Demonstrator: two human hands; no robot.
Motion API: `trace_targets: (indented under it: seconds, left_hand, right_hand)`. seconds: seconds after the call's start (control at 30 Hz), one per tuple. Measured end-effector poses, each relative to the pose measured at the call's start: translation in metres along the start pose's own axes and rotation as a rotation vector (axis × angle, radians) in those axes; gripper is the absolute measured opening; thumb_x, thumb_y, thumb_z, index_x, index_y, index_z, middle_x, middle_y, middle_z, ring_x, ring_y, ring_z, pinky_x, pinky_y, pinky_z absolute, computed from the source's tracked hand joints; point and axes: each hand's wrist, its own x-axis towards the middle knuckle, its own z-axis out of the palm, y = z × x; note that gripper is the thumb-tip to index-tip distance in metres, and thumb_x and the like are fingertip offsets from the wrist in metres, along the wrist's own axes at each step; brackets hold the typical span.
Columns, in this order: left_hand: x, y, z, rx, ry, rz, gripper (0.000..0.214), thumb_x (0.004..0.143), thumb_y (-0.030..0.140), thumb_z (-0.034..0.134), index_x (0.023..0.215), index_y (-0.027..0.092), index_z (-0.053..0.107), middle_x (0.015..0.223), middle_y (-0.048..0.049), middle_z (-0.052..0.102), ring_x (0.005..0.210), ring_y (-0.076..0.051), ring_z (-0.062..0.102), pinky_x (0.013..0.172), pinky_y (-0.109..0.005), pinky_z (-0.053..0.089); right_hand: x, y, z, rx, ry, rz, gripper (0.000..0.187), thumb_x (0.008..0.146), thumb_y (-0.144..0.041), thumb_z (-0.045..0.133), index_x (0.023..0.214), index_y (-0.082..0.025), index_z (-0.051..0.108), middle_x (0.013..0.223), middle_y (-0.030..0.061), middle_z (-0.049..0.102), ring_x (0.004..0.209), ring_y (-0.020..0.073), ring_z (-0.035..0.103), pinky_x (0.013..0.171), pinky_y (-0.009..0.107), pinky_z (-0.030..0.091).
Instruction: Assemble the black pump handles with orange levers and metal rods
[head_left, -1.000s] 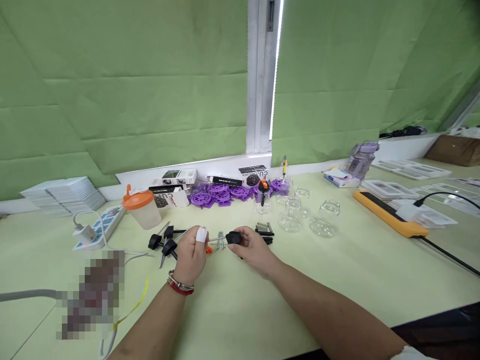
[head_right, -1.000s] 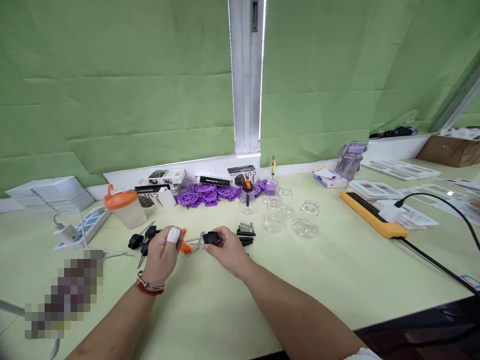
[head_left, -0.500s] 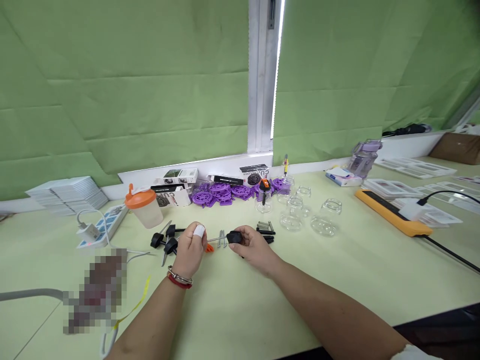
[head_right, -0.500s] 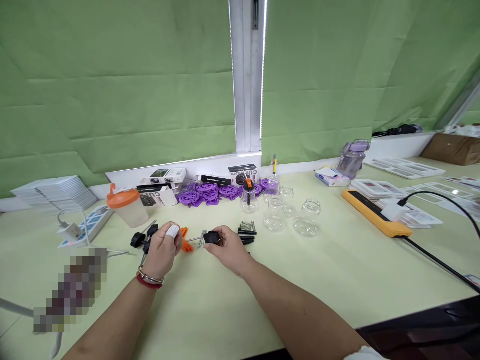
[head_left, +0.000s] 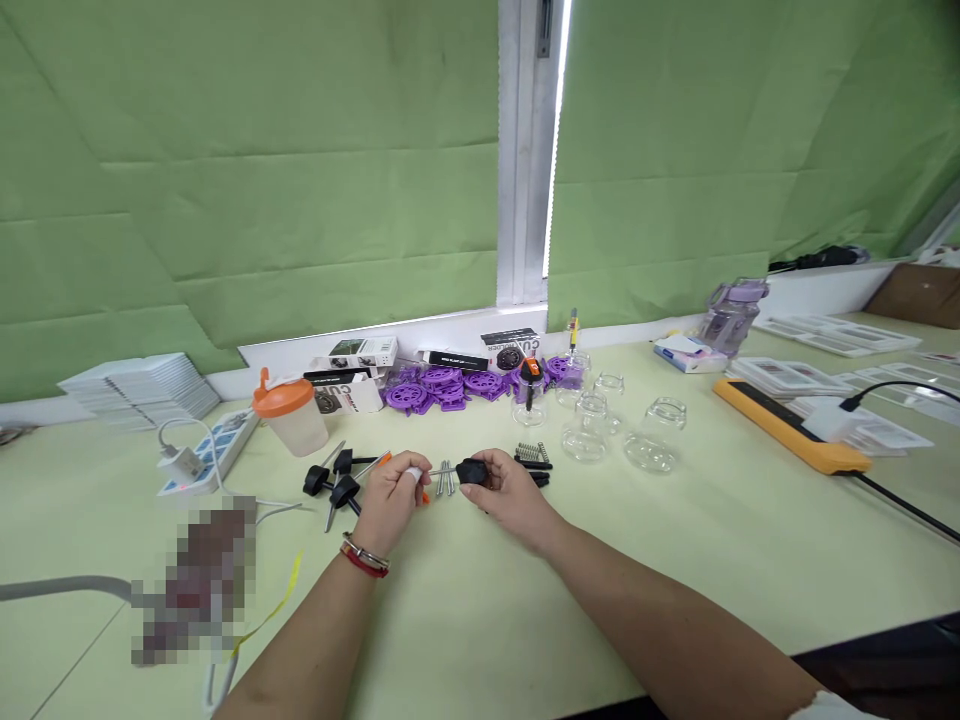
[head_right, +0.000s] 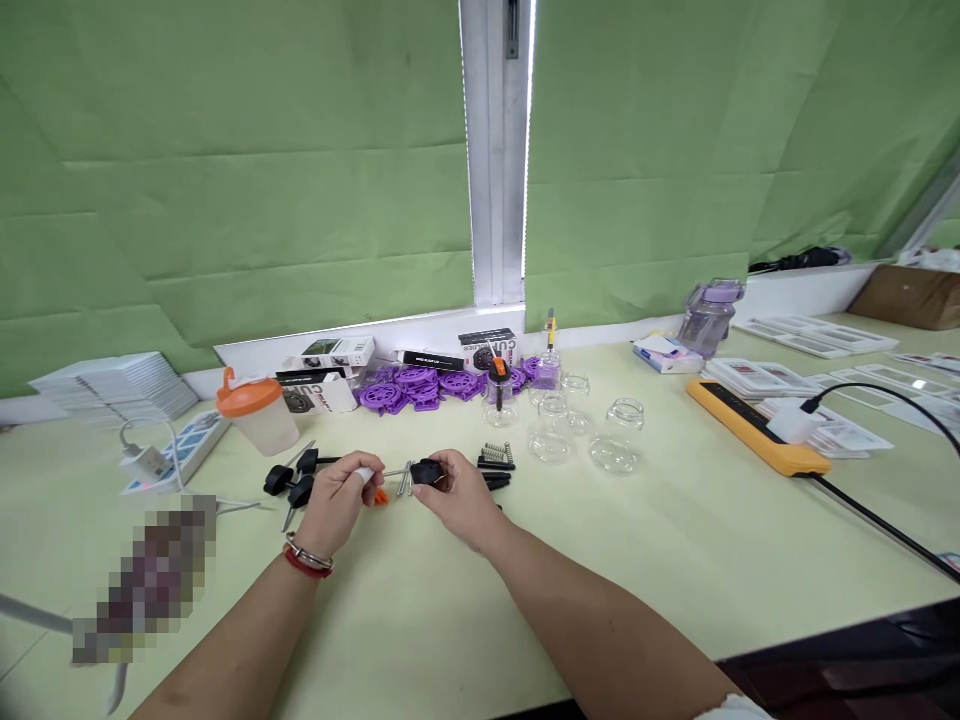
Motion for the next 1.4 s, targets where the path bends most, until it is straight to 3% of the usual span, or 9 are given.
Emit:
trace_targets:
  seconds: [0.13, 0.27, 0.43, 0.6, 0.73, 0.8, 0.87, 1.1, 1.4]
  left_hand:
    - [-0.012, 0.018, 0.008, -0.091, -0.202, -0.001, 0.033, 0.085, 0.035, 0.048, 0.113, 0.019, 0.05, 0.064, 0.0041, 0.056, 0.046, -0.009, 0.049, 0.048, -0.023, 0.041]
    - [-0.018, 0.024, 0.015, -0.005, -0.354, 0.046, 0.046, 0.08, 0.038, 0.059, 0.12, 0.02, 0.046, 0.065, 0.0048, 0.052, 0.051, -0.011, 0.054, 0.052, -0.024, 0.044]
    - [-0.009, 0.015, 0.011, 0.17, -0.144, 0.111, 0.043, 0.074, 0.036, 0.066, 0.111, 0.021, 0.05, 0.084, -0.0009, 0.059, 0.071, -0.014, 0.057, 0.063, -0.026, 0.047]
    - [-0.001, 0.013, -0.003, 0.409, -0.021, 0.112, 0.024, 0.078, 0.041, 0.058, 0.089, 0.02, 0.057, 0.072, 0.001, 0.057, 0.061, -0.013, 0.051, 0.058, -0.025, 0.042]
    - [0.011, 0.005, -0.029, 0.64, 0.355, 0.086, 0.034, 0.08, 0.05, 0.053, 0.096, 0.021, 0.059, 0.078, -0.002, 0.061, 0.067, -0.017, 0.054, 0.063, -0.029, 0.042]
    - [0.02, -0.004, -0.048, 0.783, 0.605, 0.007, 0.04, 0.082, 0.053, 0.048, 0.1, 0.02, 0.06, 0.091, -0.0069, 0.063, 0.082, -0.023, 0.057, 0.069, -0.033, 0.043]
    - [0.028, -0.014, -0.066, 0.898, 0.724, -0.031, 0.041, 0.083, 0.051, 0.046, 0.096, 0.017, 0.063, 0.102, -0.0124, 0.061, 0.095, -0.027, 0.055, 0.077, -0.036, 0.042]
    - [0.035, -0.039, -0.085, 1.134, 0.657, -0.315, 0.037, 0.079, 0.04, 0.048, 0.099, 0.013, 0.066, 0.119, -0.0189, 0.055, 0.107, -0.037, 0.048, 0.085, -0.049, 0.037]
    - [0.036, -0.042, -0.081, 1.084, 0.534, -0.334, 0.043, 0.077, 0.041, 0.048, 0.104, 0.012, 0.063, 0.112, -0.0211, 0.058, 0.103, -0.038, 0.053, 0.082, -0.048, 0.04]
  right_hand:
    - [0.0, 0.007, 0.003, -0.05, 0.024, -0.134, 0.041, 0.074, -0.028, 0.066, 0.11, -0.018, 0.048, 0.1, 0.007, 0.062, 0.091, 0.0187, 0.06, 0.081, 0.034, 0.049]
    - [-0.003, 0.014, 0.003, -0.145, -0.086, -0.252, 0.055, 0.079, -0.022, 0.06, 0.13, -0.02, 0.043, 0.124, 0.0115, 0.055, 0.108, 0.0205, 0.057, 0.094, 0.037, 0.045]
    - [-0.008, 0.01, 0.001, -0.181, -0.27, -0.275, 0.068, 0.086, -0.017, 0.048, 0.147, -0.024, 0.019, 0.144, 0.0116, 0.038, 0.12, 0.0198, 0.051, 0.103, 0.04, 0.039]
    - [-0.017, -0.001, 0.003, -0.287, -0.426, -0.253, 0.076, 0.088, -0.016, 0.047, 0.149, -0.031, 0.003, 0.147, 0.0092, 0.036, 0.122, 0.0214, 0.049, 0.1, 0.043, 0.041]
    - [-0.019, -0.004, 0.002, -0.295, -0.422, -0.278, 0.08, 0.087, -0.015, 0.049, 0.148, -0.033, 0.002, 0.151, 0.0084, 0.029, 0.129, 0.0223, 0.042, 0.096, 0.041, 0.043]
    - [-0.019, -0.005, 0.0, -0.307, -0.387, -0.236, 0.076, 0.087, -0.019, 0.05, 0.148, -0.033, 0.007, 0.148, 0.0096, 0.034, 0.124, 0.0228, 0.046, 0.089, 0.039, 0.047]
    - [-0.019, -0.006, -0.002, -0.327, -0.357, -0.183, 0.072, 0.087, -0.022, 0.051, 0.148, -0.033, 0.012, 0.143, 0.011, 0.04, 0.118, 0.0231, 0.051, 0.081, 0.036, 0.05]
    - [-0.022, -0.013, -0.002, -0.373, -0.357, -0.097, 0.066, 0.087, -0.026, 0.053, 0.145, -0.032, 0.023, 0.138, 0.0105, 0.047, 0.105, 0.0201, 0.056, 0.07, 0.029, 0.048]
    - [-0.022, -0.014, -0.003, -0.375, -0.356, -0.091, 0.064, 0.086, -0.027, 0.054, 0.144, -0.031, 0.028, 0.135, 0.0104, 0.05, 0.1, 0.0195, 0.057, 0.068, 0.029, 0.047]
